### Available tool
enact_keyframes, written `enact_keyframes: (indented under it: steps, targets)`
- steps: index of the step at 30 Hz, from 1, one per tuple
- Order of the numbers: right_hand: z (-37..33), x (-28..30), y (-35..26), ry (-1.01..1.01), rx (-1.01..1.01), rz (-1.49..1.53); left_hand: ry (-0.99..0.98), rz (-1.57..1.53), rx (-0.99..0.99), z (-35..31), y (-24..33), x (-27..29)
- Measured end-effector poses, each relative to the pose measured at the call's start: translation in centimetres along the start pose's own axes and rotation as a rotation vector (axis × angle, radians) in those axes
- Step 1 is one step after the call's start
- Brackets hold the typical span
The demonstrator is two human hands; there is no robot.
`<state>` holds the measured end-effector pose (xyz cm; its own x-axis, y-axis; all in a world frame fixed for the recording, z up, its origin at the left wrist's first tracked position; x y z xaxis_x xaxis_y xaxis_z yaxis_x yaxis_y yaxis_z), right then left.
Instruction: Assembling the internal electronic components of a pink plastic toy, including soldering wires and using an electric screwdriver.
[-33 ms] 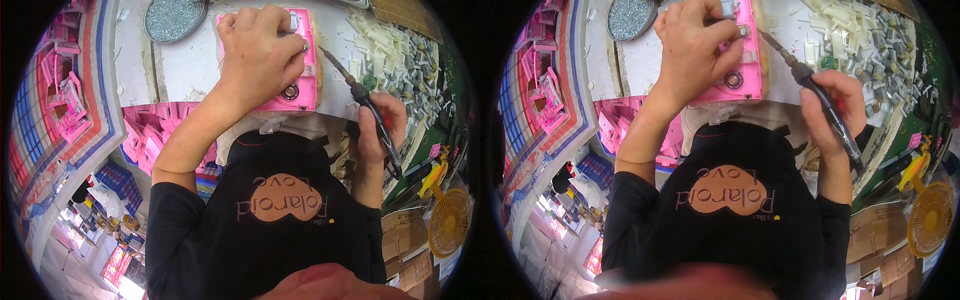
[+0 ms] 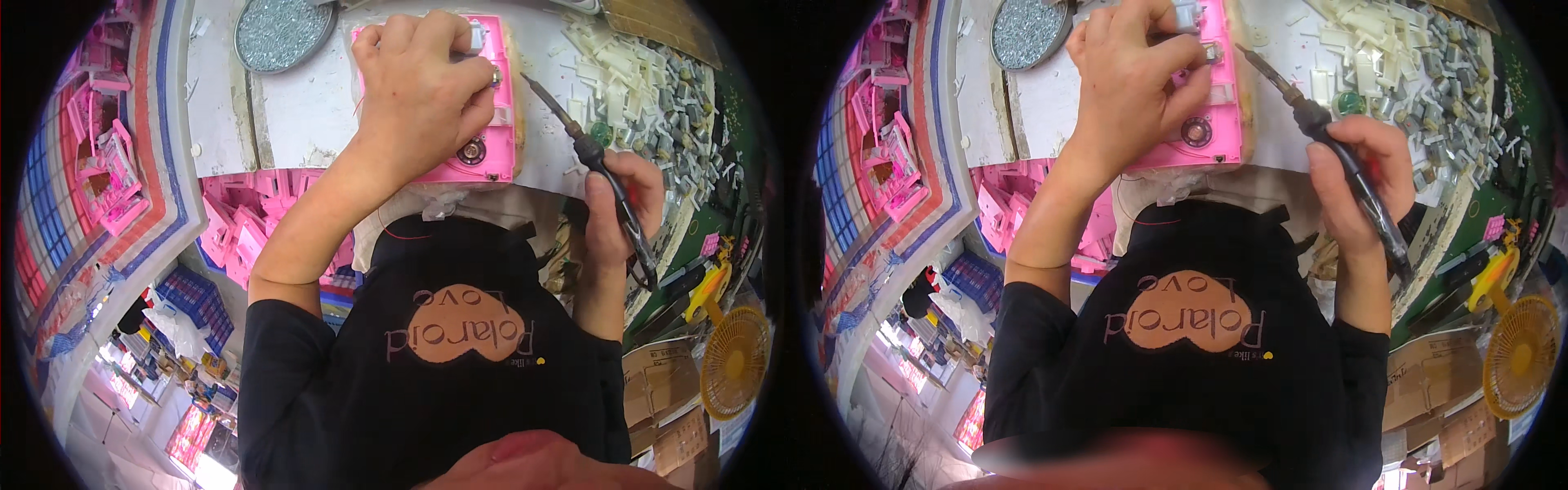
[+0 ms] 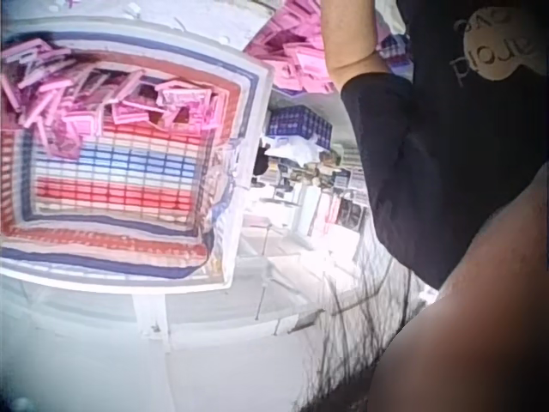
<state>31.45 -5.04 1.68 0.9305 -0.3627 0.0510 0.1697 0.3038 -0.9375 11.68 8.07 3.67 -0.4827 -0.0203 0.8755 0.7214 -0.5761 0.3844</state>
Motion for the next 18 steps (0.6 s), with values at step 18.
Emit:
enact_keyframes:
  steps: [18]
  targets:
    - [2.0, 1.3, 0.8, -0.157, 0.156, 0.242, -0.053, 0.008, 0.017, 0.2, 0.7, 0.1]
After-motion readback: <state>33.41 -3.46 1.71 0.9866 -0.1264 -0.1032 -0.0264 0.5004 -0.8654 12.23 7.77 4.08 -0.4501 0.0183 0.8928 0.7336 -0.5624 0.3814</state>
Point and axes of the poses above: each hand's wrist, its own z-axis towards the middle knuckle, its own x-axis out of the back of the hand, y = z × x, the point moved 6 cm from there along z, towards the middle knuckle, and after that the axes turned 11 degrees about x, right-handed, at the moved point
